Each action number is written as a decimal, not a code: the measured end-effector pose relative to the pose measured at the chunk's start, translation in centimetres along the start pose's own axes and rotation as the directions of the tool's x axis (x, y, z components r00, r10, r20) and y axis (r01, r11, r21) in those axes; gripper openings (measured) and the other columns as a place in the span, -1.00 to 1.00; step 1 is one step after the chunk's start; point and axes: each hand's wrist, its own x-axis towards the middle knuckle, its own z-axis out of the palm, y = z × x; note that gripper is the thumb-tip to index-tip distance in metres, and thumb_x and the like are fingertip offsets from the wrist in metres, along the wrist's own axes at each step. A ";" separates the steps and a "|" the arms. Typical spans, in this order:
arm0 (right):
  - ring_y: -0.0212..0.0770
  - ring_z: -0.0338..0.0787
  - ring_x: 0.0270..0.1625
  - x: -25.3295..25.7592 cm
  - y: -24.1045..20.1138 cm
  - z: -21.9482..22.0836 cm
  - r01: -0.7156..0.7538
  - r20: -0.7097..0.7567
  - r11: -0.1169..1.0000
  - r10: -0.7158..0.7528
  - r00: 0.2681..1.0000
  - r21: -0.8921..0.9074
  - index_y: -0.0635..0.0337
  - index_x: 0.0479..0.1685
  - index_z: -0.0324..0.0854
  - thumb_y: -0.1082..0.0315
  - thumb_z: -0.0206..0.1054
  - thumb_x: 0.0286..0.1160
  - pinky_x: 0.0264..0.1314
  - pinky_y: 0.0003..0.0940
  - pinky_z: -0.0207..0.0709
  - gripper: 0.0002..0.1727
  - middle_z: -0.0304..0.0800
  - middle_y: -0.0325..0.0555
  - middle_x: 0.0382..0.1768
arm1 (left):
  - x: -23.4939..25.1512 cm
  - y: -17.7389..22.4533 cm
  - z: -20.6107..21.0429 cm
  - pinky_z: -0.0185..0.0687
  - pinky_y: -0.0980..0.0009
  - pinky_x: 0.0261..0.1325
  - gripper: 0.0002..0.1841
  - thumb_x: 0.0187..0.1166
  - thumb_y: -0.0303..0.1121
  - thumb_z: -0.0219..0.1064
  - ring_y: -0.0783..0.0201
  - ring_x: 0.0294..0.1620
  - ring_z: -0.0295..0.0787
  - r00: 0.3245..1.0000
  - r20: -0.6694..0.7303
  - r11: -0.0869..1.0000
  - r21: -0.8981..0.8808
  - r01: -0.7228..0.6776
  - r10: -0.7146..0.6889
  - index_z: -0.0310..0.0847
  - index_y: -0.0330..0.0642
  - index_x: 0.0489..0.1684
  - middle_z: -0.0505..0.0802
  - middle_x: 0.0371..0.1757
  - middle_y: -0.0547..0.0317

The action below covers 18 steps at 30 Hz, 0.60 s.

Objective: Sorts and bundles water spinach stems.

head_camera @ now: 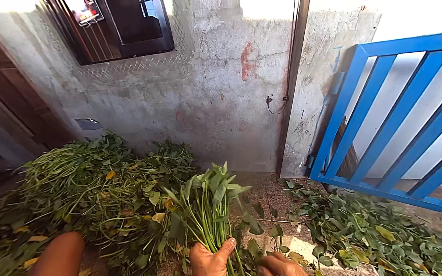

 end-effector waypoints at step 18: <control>-0.40 0.80 -0.34 4.5 -9.4 2.2 0.197 -0.322 0.321 0.406 0.855 0.926 0.40 -0.10 0.78 0.51 0.28 0.63 -0.19 -0.47 0.70 -0.83 0.86 -0.12 -0.37 | -1.4 -0.7 1.0 0.88 0.34 -0.24 -0.71 -0.02 -0.77 0.65 0.29 -0.45 0.88 0.990 0.128 0.996 0.050 -0.073 0.066 0.71 -0.40 -0.37 0.89 -0.49 0.06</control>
